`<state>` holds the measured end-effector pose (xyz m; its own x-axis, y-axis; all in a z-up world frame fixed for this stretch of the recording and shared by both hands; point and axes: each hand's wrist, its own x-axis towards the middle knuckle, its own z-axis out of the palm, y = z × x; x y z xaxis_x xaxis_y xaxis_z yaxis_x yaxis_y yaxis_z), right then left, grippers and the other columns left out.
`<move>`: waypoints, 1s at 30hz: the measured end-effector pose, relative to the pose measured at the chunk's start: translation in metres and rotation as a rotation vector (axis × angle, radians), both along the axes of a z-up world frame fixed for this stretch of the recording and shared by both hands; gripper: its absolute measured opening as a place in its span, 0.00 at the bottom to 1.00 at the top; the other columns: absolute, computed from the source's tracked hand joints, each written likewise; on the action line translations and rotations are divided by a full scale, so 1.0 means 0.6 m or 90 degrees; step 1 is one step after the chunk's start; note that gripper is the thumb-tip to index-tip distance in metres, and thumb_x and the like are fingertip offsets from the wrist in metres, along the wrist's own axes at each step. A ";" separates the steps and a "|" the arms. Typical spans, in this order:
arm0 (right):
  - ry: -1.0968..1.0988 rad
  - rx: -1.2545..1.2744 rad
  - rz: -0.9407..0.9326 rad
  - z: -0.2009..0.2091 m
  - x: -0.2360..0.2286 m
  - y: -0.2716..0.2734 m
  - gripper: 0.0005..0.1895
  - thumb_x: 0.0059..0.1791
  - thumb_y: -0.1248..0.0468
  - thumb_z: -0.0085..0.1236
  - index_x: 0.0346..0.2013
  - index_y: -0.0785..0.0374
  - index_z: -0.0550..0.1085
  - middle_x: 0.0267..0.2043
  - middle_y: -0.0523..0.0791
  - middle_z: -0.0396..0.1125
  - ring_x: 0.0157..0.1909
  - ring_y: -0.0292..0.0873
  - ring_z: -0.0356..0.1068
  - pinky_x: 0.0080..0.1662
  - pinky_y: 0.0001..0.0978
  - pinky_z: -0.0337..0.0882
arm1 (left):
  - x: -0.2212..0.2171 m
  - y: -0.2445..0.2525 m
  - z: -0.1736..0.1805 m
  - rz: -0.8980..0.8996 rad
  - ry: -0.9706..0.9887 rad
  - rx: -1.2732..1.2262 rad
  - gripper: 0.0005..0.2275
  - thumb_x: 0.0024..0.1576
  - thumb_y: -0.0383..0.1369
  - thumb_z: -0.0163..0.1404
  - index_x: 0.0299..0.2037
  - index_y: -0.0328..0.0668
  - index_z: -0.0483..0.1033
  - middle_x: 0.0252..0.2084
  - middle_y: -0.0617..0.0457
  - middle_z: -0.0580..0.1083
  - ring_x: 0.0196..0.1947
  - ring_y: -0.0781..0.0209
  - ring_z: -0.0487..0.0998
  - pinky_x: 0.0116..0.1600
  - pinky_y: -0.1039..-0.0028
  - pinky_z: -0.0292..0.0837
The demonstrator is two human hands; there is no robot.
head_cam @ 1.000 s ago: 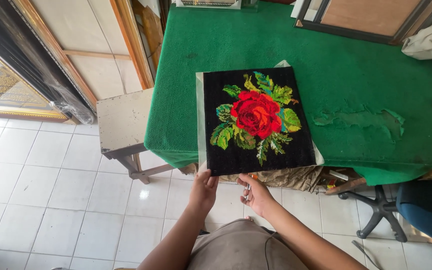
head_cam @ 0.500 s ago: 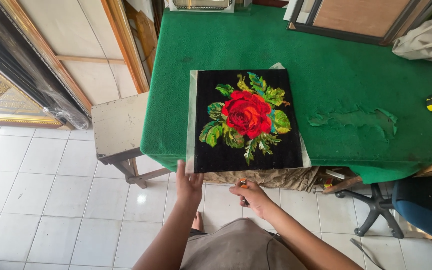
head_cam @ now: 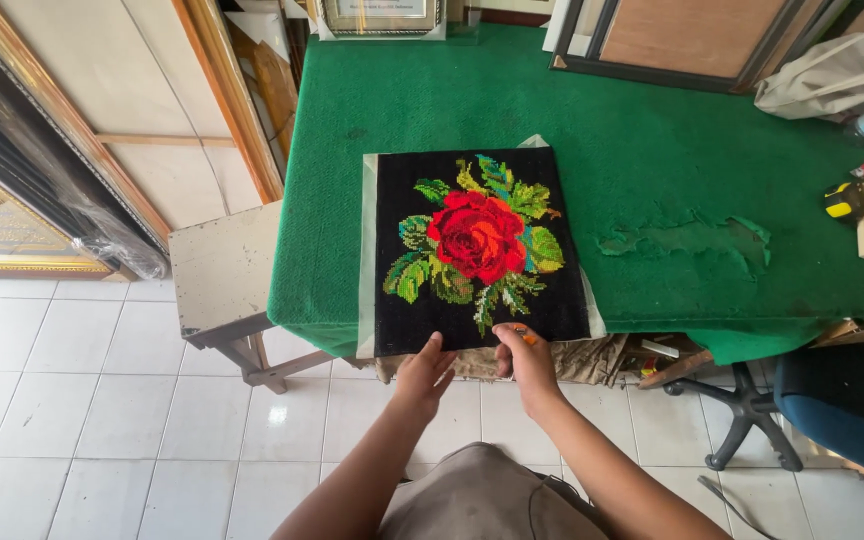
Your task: Trimming the excess white borders of a floral artwork using a utility knife on a workshop table.
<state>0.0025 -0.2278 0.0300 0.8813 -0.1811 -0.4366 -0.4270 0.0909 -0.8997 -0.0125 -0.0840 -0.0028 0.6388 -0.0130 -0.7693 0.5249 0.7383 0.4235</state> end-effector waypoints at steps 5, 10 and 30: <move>0.059 0.023 -0.014 -0.014 -0.017 0.003 0.10 0.40 0.61 0.54 0.33 0.62 0.72 0.19 0.48 0.63 0.14 0.38 0.60 0.18 0.23 0.60 | 0.013 0.000 -0.041 0.111 0.006 -0.004 0.19 0.53 0.30 0.49 0.53 0.38 0.59 0.48 0.44 0.68 0.52 0.52 0.68 0.59 0.62 0.56; 0.119 0.032 -0.025 -0.039 -0.030 -0.004 0.12 0.40 0.62 0.53 0.36 0.62 0.72 0.26 0.48 0.68 0.21 0.38 0.66 0.22 0.23 0.64 | 0.008 0.014 -0.055 0.183 -0.020 -0.082 0.16 0.52 0.27 0.49 0.49 0.43 0.61 0.49 0.48 0.67 0.54 0.54 0.66 0.61 0.61 0.53; 0.073 0.452 -0.264 -0.138 0.005 -0.117 0.07 0.36 0.65 0.47 0.28 0.56 0.64 0.22 0.37 0.60 0.15 0.31 0.46 0.33 0.33 0.64 | 0.053 0.108 0.065 0.146 -0.262 -0.261 0.08 0.41 0.21 0.49 0.30 0.41 0.74 0.30 0.42 0.74 0.33 0.48 0.76 0.41 0.53 0.73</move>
